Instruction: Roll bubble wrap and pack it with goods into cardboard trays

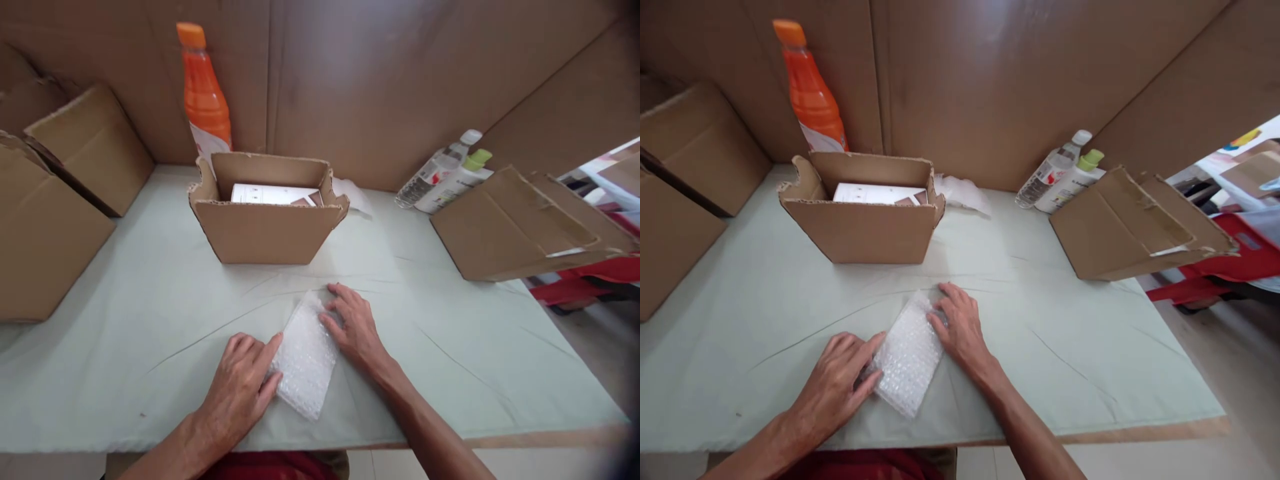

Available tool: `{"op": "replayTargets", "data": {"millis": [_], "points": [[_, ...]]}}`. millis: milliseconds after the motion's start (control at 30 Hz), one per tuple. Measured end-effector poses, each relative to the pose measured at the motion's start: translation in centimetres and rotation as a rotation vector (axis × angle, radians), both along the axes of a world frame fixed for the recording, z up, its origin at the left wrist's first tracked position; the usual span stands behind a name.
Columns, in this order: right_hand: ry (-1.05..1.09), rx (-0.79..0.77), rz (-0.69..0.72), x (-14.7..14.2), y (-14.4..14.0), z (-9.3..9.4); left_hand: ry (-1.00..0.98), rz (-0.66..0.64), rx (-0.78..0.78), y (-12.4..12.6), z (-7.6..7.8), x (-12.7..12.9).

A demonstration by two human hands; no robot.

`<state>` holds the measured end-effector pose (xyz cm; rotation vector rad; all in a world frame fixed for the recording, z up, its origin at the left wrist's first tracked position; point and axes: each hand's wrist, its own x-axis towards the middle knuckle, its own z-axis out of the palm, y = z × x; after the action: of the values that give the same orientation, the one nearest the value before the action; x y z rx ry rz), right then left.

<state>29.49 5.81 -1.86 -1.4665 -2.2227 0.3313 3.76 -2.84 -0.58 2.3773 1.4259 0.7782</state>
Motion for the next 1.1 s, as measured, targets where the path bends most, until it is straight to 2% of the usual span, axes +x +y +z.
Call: {"op": "replayTargets", "data": {"millis": [100,267,367,467,667,833,900,1000,1100], "points": [[0.073,0.002,-0.034,0.1,0.1,0.7,-0.026,0.042,0.070,1.5,0.9,-2.1],[0.231,-0.048,-0.290,1.3,0.7,1.0,-0.073,0.205,0.245,5.3,2.8,-6.0],[0.333,-0.058,-0.406,2.1,1.3,0.2,-0.099,0.200,0.247,6.9,3.0,-6.1],[0.353,-0.098,-0.464,2.2,1.6,-0.4,-0.116,0.119,0.161,7.2,2.5,-4.8],[0.333,-0.172,-0.456,1.2,1.4,-0.5,-0.094,-0.129,0.000,5.2,2.0,-2.8],[0.290,-0.206,-0.424,1.1,1.1,-0.8,0.036,-0.337,-0.054,3.9,1.0,-2.3],[0.249,-0.192,-0.408,1.1,1.0,-0.8,0.086,-0.347,-0.024,3.7,0.2,-2.0],[0.178,-0.147,-0.349,0.9,0.9,-0.5,0.119,-0.294,0.074,3.6,-0.9,-1.6],[0.081,-0.148,-0.277,0.3,1.0,0.0,0.091,-0.258,0.176,3.2,-1.1,-1.4]]}}
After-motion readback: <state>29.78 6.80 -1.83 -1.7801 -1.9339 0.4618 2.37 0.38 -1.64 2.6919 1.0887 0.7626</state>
